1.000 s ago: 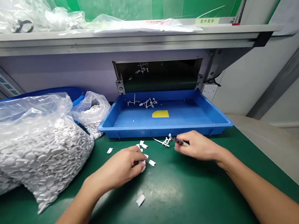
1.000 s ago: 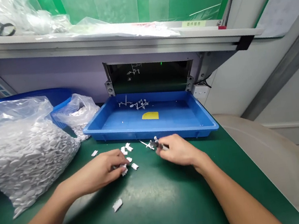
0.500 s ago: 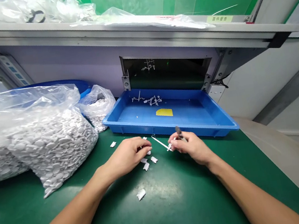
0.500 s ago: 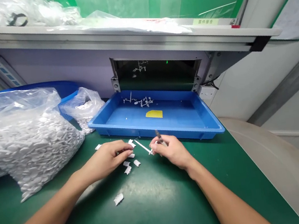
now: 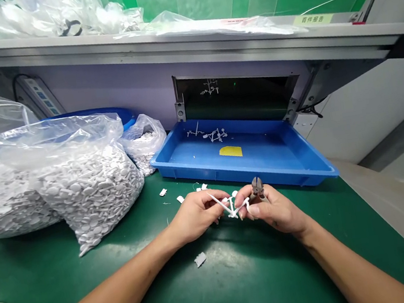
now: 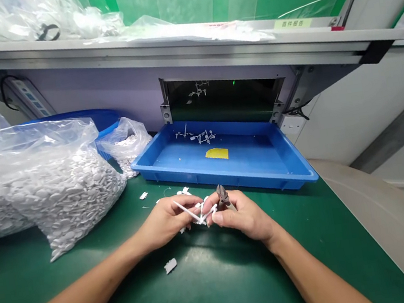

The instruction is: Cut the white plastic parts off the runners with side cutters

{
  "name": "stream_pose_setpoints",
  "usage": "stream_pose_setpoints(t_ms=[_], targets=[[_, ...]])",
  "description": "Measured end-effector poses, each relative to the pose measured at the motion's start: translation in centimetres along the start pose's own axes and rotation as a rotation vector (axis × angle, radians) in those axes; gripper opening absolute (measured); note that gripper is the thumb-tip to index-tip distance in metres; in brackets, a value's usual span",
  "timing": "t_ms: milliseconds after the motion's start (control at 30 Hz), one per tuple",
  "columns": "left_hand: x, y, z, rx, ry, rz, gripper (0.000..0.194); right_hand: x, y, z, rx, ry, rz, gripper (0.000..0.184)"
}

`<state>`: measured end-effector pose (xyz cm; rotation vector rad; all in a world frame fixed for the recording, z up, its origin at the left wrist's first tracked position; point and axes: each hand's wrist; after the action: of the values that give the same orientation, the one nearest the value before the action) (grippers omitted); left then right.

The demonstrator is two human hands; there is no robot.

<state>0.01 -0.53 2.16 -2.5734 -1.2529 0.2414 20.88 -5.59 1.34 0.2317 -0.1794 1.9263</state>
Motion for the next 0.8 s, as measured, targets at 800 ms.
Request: stream_pose_setpoints(t_ms=[800], targets=[[-0.3,0.5,0.4,-0.173,0.034,-0.156,0.022,0.5,1.3,-1.3,-1.008,-0.058,-0.161,0.025]])
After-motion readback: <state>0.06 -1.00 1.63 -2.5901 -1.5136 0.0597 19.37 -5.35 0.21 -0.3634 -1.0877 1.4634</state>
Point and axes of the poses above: each hand's wrist, its own x-axis towards the middle knuckle, its own y-axis out of the palm, z = x × y, and after that the axes turned 8 degrees about -y, right-handed
